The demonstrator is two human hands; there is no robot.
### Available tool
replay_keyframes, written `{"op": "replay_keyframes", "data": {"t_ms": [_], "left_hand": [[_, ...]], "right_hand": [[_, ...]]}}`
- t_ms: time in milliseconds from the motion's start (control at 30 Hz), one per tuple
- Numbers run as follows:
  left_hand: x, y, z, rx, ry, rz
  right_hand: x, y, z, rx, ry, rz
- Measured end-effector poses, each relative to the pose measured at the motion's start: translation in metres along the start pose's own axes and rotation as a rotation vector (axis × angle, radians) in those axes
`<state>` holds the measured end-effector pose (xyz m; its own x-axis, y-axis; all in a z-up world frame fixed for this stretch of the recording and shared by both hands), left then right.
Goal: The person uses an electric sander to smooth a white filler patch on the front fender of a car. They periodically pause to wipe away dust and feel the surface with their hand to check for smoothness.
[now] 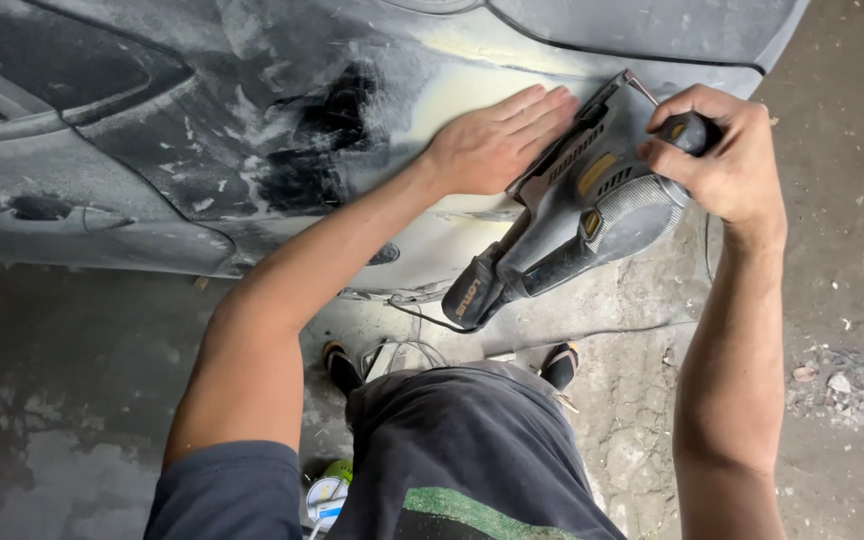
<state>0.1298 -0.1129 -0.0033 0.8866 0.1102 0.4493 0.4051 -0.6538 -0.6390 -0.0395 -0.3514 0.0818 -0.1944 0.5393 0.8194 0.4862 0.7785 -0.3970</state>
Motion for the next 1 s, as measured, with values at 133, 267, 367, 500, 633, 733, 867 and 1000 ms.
{"op": "replay_keyframes", "data": {"t_ms": [133,267,367,500,633,733,867,1000], "left_hand": [[0.002,-0.009,0.014,-0.011,-0.019,0.021],[0.007,-0.026,0.047,-0.055,-0.063,0.049],[0.011,-0.049,0.074,-0.051,-0.097,0.055],[0.011,-0.063,0.112,-0.018,-0.134,0.008],[0.014,-0.066,0.147,0.001,-0.146,-0.010],[0.030,-0.065,0.158,0.043,-0.129,-0.029],[0.049,-0.050,0.141,0.007,-0.297,-0.134],[0.036,-0.019,0.114,-0.109,-0.395,-0.244]], "right_hand": [[-0.009,-0.002,0.003,0.003,-0.015,0.010],[-0.015,-0.005,0.002,0.000,0.025,-0.009],[-0.022,-0.007,0.002,0.008,0.004,0.009],[0.017,0.003,0.001,-0.035,0.032,0.018],[0.017,0.002,0.002,-0.025,0.024,0.004],[0.020,0.003,0.000,-0.040,0.028,0.029],[0.017,0.003,0.000,-0.035,0.031,0.063],[0.012,0.001,0.002,-0.041,0.016,0.070]]}}
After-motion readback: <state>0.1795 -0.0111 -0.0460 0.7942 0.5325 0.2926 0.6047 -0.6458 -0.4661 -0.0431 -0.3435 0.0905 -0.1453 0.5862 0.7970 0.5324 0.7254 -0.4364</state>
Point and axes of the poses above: each hand's wrist, its own z-axis away from the middle knuckle, its own y-axis out of the palm, x = y × z, the point moved 1 cm from there along -z, towards the middle knuckle, and after that the axes turned 14 degrees about -x, right-handed, at the moved point
